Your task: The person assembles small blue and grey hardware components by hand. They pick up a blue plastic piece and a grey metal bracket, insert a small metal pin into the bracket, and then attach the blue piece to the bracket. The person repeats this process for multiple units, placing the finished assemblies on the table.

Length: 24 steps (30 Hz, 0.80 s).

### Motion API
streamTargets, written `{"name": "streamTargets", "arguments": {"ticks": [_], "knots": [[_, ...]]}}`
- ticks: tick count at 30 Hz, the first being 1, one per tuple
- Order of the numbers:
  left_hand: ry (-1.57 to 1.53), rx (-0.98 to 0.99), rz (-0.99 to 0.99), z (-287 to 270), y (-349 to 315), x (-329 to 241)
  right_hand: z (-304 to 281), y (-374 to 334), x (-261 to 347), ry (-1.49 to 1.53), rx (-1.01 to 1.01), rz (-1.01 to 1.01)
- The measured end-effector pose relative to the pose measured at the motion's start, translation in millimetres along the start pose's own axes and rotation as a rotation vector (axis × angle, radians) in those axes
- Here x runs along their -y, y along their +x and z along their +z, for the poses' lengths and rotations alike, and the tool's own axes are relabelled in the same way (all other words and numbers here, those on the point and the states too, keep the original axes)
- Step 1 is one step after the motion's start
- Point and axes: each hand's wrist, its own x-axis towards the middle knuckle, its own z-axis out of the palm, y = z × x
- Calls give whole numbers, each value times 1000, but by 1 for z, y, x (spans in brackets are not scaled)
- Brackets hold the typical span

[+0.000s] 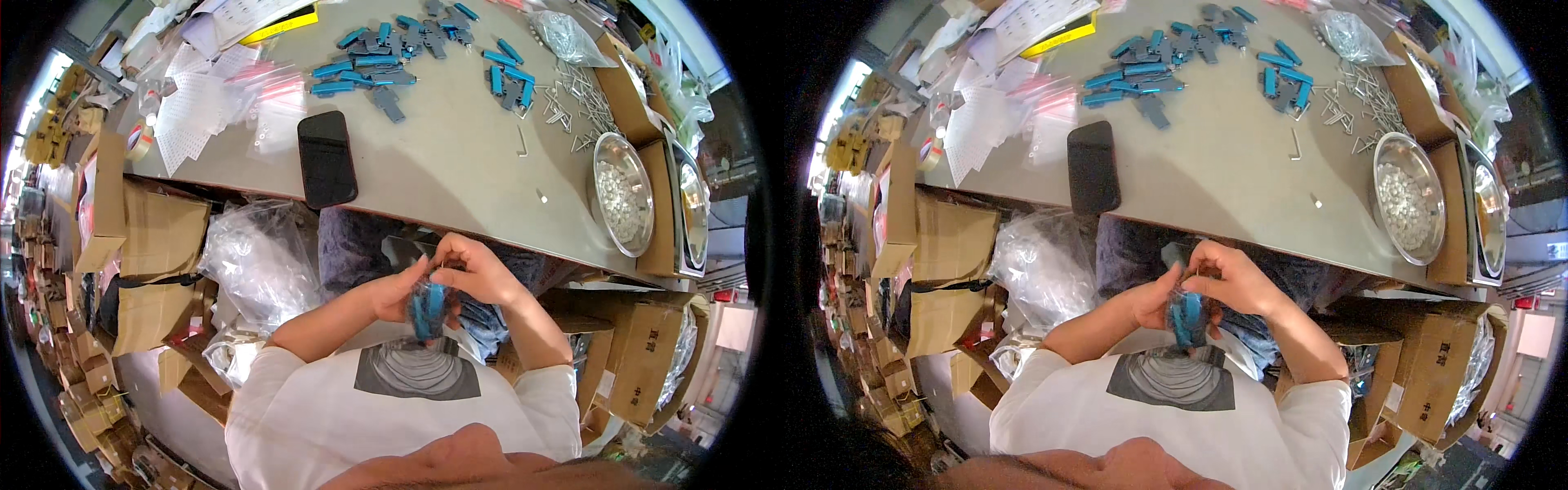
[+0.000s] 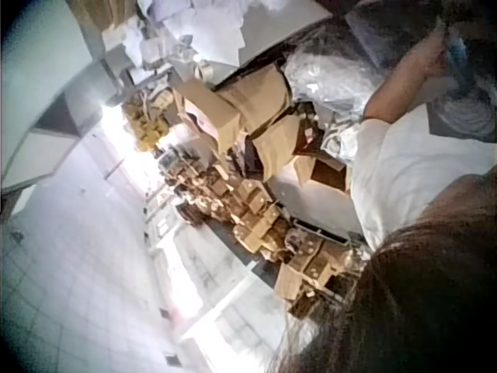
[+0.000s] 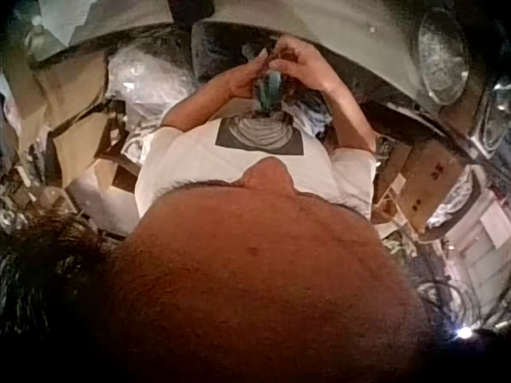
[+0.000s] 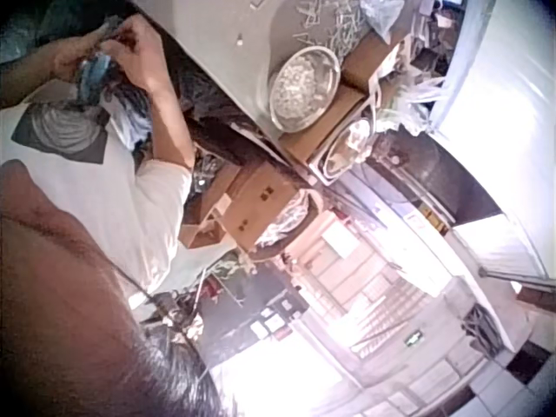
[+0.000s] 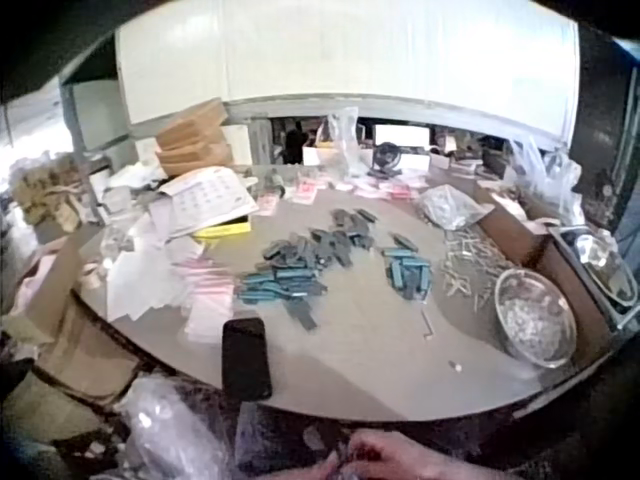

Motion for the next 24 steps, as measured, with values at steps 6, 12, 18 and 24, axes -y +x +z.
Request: {"name": "streamTargets", "arguments": {"ticks": [6, 12, 18, 24], "knots": [[-7, 10, 71, 18, -10, -15, -3, -5, 12, -597, 1, -366], [387, -178, 211, 20, -13, -21, -18, -12, 19, -716, -181, -323], [646, -295, 340, 28, -13, -17, -5, -15, 30, -678, -288, -288], [669, -328, 353, 34, -16, -18, -7, -16, 14, -556, -277, -257]]}}
